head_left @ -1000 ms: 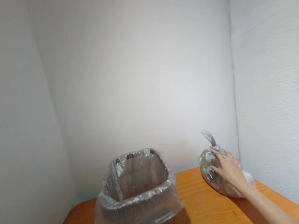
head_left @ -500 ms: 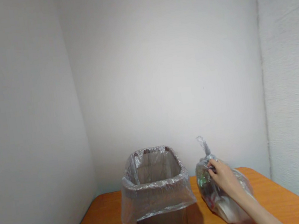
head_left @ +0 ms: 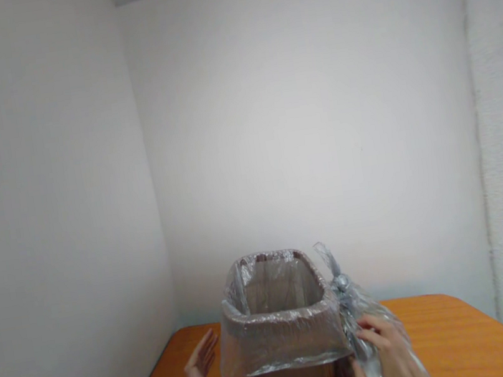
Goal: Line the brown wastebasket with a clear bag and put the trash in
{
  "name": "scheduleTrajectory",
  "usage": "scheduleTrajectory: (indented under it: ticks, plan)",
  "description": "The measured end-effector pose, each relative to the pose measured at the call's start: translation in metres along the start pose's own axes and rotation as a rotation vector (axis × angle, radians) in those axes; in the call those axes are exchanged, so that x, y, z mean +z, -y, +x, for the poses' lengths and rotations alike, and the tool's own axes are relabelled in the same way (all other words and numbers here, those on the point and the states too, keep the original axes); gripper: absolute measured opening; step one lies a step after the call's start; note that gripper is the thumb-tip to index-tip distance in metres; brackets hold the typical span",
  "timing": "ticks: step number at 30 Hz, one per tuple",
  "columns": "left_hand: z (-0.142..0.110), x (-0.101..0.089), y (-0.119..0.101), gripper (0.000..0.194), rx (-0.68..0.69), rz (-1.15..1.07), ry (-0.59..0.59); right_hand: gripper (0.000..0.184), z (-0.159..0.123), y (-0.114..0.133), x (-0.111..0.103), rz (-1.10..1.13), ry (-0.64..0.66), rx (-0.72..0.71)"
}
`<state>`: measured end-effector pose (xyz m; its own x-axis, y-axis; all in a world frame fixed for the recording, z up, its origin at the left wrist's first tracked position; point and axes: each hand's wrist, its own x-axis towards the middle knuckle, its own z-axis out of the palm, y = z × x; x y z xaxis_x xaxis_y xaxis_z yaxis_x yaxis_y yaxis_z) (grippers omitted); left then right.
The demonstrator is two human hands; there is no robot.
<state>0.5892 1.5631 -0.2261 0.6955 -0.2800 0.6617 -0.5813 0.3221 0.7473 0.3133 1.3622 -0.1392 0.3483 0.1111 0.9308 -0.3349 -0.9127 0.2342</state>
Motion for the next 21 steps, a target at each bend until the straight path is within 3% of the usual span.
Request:
scheduleTrajectory:
  ticks: [2,6,12,17,21]
  plan:
    - [0.006,-0.002,-0.009,0.060,0.087,-0.005,-0.009,0.044,0.000,0.008,0.002,0.011,-0.004,-0.026]
    - [0.019,-0.009,-0.028,0.019,0.122,0.064,-0.017,0.025,0.009,0.009,0.003,0.003,0.033,-0.013]
    - [0.047,-0.036,-0.055,0.019,0.197,0.018,0.033,0.007,0.034,-0.005,-0.015,0.166,0.001,0.070]
    - [0.102,-0.029,-0.083,0.022,0.181,-0.005,0.100,0.017,0.103,0.000,-0.015,0.398,0.017,0.250]
    - [0.164,-0.001,-0.077,0.017,0.115,0.059,0.061,0.022,0.170,-0.018,0.015,0.367,0.100,0.436]
